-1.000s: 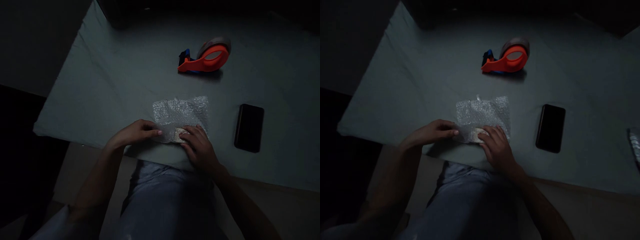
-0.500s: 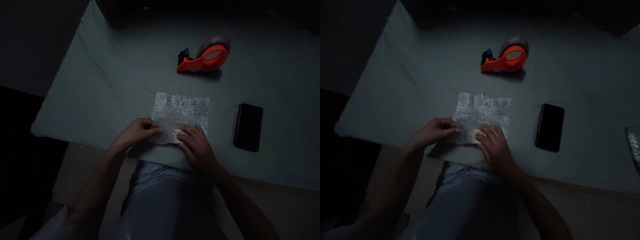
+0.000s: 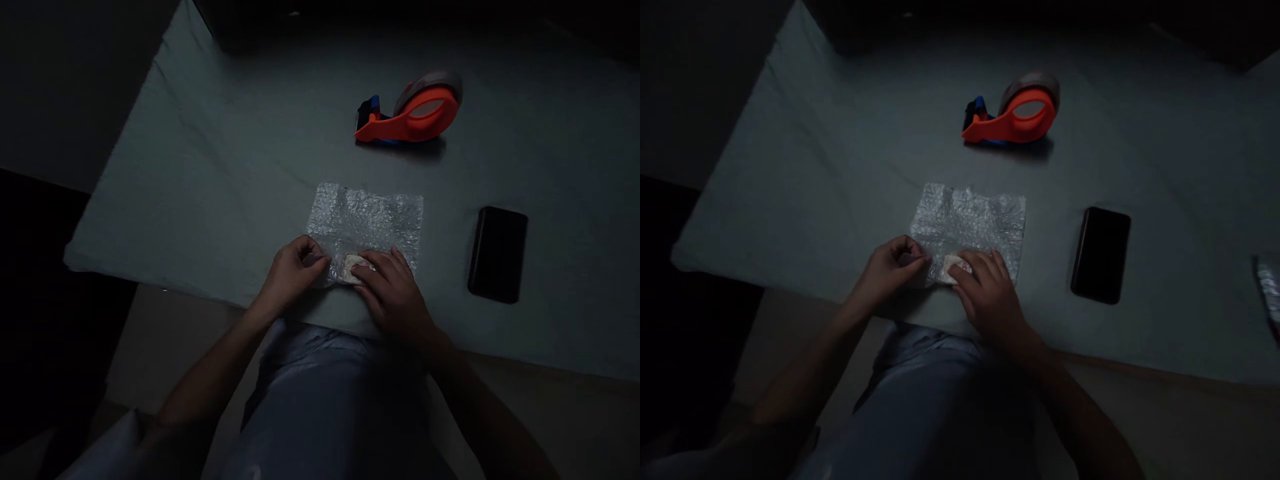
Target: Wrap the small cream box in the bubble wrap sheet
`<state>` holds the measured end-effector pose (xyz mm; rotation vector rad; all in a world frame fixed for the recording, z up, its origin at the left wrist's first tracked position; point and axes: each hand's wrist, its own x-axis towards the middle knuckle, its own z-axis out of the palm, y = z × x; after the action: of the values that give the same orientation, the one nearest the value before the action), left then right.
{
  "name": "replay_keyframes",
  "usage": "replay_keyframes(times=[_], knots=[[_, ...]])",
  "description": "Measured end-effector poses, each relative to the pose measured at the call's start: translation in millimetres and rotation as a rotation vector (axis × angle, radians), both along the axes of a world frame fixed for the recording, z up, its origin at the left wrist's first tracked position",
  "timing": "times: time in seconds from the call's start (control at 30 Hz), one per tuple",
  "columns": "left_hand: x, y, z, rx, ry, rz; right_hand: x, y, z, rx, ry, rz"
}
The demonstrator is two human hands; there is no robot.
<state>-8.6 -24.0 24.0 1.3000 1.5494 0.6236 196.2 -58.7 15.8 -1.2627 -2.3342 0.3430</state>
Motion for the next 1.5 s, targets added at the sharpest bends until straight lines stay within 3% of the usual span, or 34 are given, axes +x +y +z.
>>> replay_keyframes(times=[0.17, 0.3, 0.43, 0.57, 0.77, 0.97, 1.03, 1.1, 1.2, 1.27, 1.37, 1.5], knots=[[16.4, 5.1, 12.3, 0.085, -0.074, -0.028, -0.4, 0.3, 1.4, -0.003, 0.007, 0.012], [27.8, 11.6, 24.9, 0.037, -0.269, -0.127, 0.1, 1.6, 4.9, -0.022, 0.021, 0.02], [33.7, 8.6, 27.5, -0.001, -0.403, -0.156, 1.2, -0.1, 6.6, 0.023, 0.072, -0.028], [35.4, 0.4, 23.6, 0.087, -0.311, -0.163, 1.6, -6.0, 5.4, 0.105, 0.117, -0.122], [36.1, 3.5, 21.7, 0.219, -0.22, -0.239, -1.9, -11.1, 4.7, 0.168, 0.026, -0.042], [27.0, 15.8, 16.1, 0.55, 0.029, 0.018, -1.3, -13.7, 0.8, 0.131, -0.031, -0.058], [24.5, 16.3, 10.5, 0.651, 0.092, -0.053, -0.8, -14.0, -0.5, 0.132, -0.022, -0.056], [24.4, 15.3, 3.2, 0.698, 0.076, -0.232, -0.8, -13.9, -1.6, 0.134, -0.008, -0.054], [27.7, 16.0, -8.5, 0.621, 0.026, -0.507, -1.6, -13.8, -2.8, 0.127, 0.012, -0.057], [30.2, 19.6, -14.1, 0.524, 0.06, -0.586, -2.0, -14.0, -3.2, 0.12, 0.017, -0.06], [31.3, 25.9, -15.5, 0.474, 0.159, -0.54, -1.9, -14.2, -2.7, 0.126, 0.015, -0.061], [28.1, 19.8, -5.5, 0.709, 0.187, -0.291, -1.7, -14.3, -1.0, 0.123, 0.015, -0.067]])
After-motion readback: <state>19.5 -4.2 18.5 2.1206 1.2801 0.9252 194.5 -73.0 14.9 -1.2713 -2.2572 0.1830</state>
